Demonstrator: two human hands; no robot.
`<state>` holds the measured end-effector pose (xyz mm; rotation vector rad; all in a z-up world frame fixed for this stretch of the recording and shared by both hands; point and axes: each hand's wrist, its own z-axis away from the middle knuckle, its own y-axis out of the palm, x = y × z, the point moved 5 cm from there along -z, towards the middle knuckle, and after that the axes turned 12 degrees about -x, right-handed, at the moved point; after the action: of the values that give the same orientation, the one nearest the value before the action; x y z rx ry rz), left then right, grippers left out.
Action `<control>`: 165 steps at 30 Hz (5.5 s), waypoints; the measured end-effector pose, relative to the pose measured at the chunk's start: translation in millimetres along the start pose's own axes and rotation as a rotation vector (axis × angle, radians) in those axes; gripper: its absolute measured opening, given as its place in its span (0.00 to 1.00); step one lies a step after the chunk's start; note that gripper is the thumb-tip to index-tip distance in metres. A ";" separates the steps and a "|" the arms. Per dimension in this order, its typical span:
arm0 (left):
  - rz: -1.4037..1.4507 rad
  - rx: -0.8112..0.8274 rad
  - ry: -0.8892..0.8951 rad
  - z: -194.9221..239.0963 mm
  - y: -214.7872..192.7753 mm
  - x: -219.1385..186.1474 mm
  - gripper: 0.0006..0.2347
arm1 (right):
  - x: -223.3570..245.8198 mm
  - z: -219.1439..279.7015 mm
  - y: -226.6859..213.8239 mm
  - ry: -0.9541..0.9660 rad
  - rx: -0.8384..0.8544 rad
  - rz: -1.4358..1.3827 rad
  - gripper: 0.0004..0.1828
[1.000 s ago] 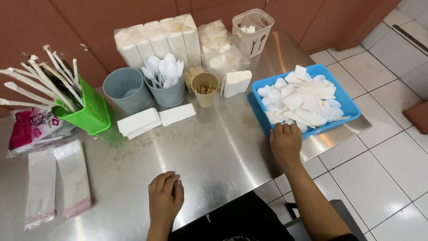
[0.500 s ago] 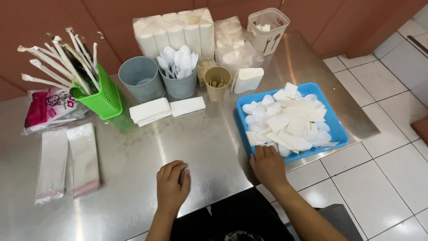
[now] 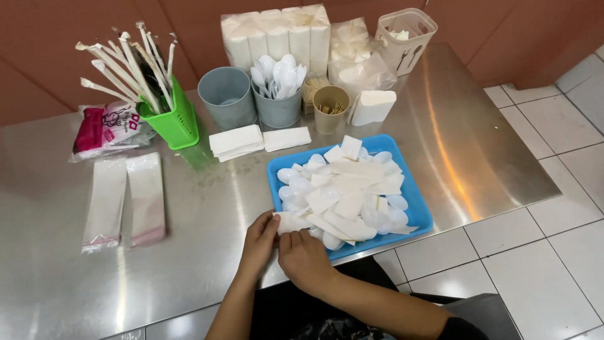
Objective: The person sorts white plastic spoons and toothpicks from a blue tray into separate containers on a stainless steel table. They also handle small white paper packets, folding and stacking them on the table.
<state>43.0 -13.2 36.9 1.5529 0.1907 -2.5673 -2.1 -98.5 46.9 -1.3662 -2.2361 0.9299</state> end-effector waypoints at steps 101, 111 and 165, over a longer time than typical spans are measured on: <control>-0.823 -0.204 0.840 -24.4 -16.9 -68.1 0.10 | -141.9 -133.4 33.8 0.776 0.208 -1.194 0.03; -1.260 -0.017 0.718 -50.4 13.3 -59.3 0.07 | -203.1 -166.6 8.7 0.678 -0.307 -1.096 0.02; -1.089 -0.179 1.441 -121.1 20.8 -198.8 0.11 | -147.9 -194.5 71.1 -0.026 -0.047 -0.332 0.11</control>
<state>243.5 -2.3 156.5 3.3914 1.6265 -0.9527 230.2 -139.2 142.4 -0.9613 -2.4184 0.7850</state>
